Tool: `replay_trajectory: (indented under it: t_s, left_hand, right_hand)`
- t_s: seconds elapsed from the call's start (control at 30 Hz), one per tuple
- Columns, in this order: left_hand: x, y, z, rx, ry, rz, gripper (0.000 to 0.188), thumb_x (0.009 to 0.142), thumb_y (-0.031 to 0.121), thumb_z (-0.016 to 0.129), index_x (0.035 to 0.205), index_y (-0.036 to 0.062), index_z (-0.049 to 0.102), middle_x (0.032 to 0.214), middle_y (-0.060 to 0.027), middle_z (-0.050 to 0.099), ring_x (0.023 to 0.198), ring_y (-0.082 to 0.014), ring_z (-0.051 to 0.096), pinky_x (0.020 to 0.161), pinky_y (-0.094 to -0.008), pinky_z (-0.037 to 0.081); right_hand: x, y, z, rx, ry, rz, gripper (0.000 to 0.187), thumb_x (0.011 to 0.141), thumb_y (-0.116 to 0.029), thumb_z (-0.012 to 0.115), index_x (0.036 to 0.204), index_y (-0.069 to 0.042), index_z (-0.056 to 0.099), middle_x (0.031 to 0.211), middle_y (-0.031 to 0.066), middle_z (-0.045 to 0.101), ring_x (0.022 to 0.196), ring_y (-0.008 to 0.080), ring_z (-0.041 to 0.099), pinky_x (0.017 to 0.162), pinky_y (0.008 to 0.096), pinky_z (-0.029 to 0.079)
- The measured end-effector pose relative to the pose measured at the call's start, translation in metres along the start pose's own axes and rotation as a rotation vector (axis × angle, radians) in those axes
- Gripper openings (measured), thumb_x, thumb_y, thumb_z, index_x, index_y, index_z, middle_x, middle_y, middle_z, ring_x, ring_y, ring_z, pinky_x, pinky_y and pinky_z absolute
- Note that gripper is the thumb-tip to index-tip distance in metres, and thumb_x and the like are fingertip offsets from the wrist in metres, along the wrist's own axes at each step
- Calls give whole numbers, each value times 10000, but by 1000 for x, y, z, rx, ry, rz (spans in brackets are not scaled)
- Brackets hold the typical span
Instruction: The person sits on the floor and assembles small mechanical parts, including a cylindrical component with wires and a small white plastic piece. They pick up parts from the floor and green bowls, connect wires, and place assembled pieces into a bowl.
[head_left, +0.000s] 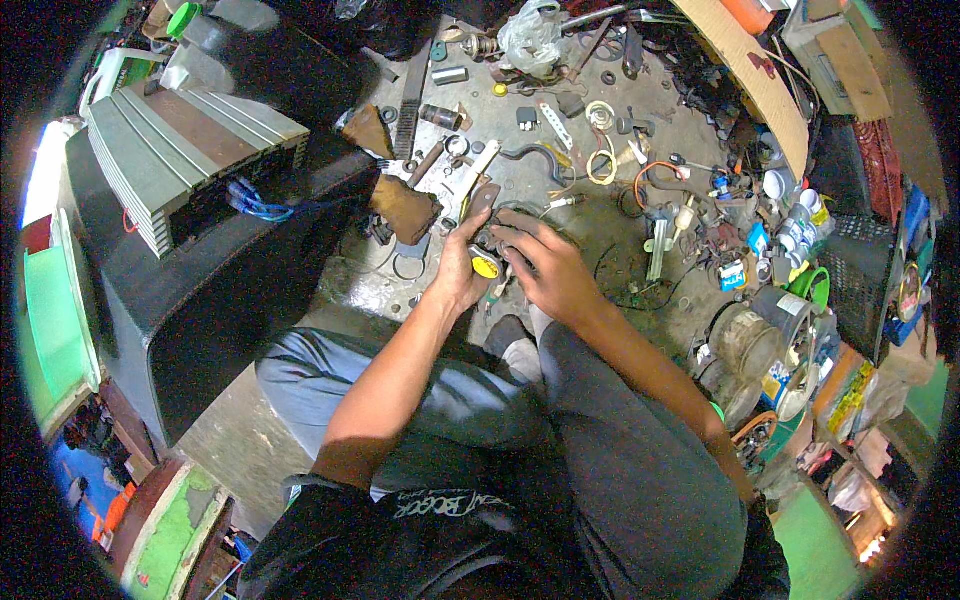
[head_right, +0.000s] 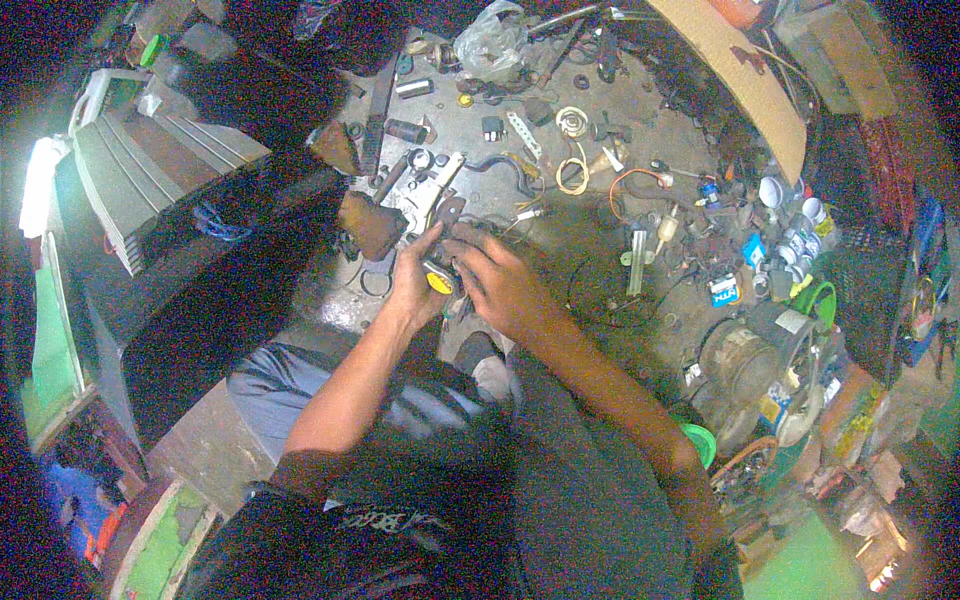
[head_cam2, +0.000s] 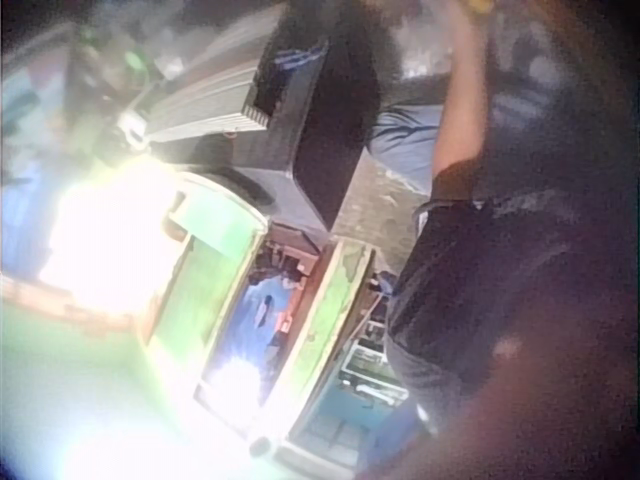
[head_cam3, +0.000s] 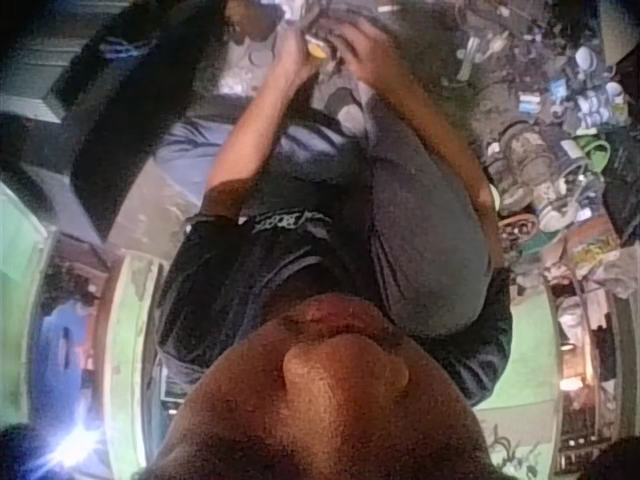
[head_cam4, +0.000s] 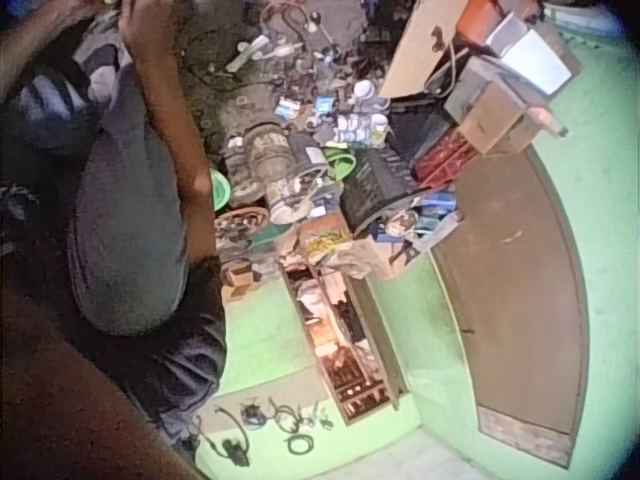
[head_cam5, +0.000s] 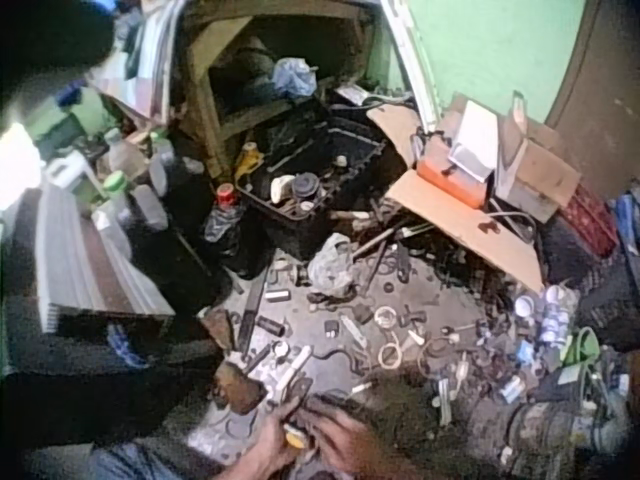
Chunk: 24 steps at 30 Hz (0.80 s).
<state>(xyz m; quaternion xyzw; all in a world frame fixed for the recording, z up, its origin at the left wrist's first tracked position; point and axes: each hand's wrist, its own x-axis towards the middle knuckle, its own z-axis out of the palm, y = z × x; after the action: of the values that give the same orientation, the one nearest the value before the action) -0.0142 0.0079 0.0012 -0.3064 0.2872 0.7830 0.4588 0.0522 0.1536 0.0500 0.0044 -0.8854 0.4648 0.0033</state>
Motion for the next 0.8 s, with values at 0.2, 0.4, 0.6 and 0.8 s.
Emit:
replay_trajectory:
  t_s: [0.2,0.4,0.6,0.8]
  left_hand:
    - [0,4,-1,-56,-74,4,352,976,311,501,1180,37,586,1059,-124,678,976,-276,653,904,-460,510]
    - [-1,30,-3,-133,-75,147,420,962,339,484,1229,31,587,1206,-167,646,1084,-344,625,962,-520,482]
    - [-1,70,-14,-248,-15,360,402,973,354,496,1192,33,601,1134,-174,658,1008,-336,634,909,-506,502]
    - [-1,82,-22,-330,45,398,396,974,348,486,1177,33,613,1105,-164,660,1007,-329,624,907,-504,495]
  right_hand:
    - [7,-11,-15,-2,249,-148,260,884,13,606,1136,-28,655,1133,146,661,1031,313,653,901,364,509]
    - [33,29,-17,205,674,210,251,859,-38,669,1110,-22,663,974,143,660,882,274,644,813,350,508]
    - [64,95,30,-143,72,114,369,821,-108,730,1169,-46,623,1072,206,630,965,376,629,859,431,507]
    - [80,86,61,-236,0,244,447,794,-173,760,1189,-51,592,1135,216,618,1086,421,595,917,477,491]
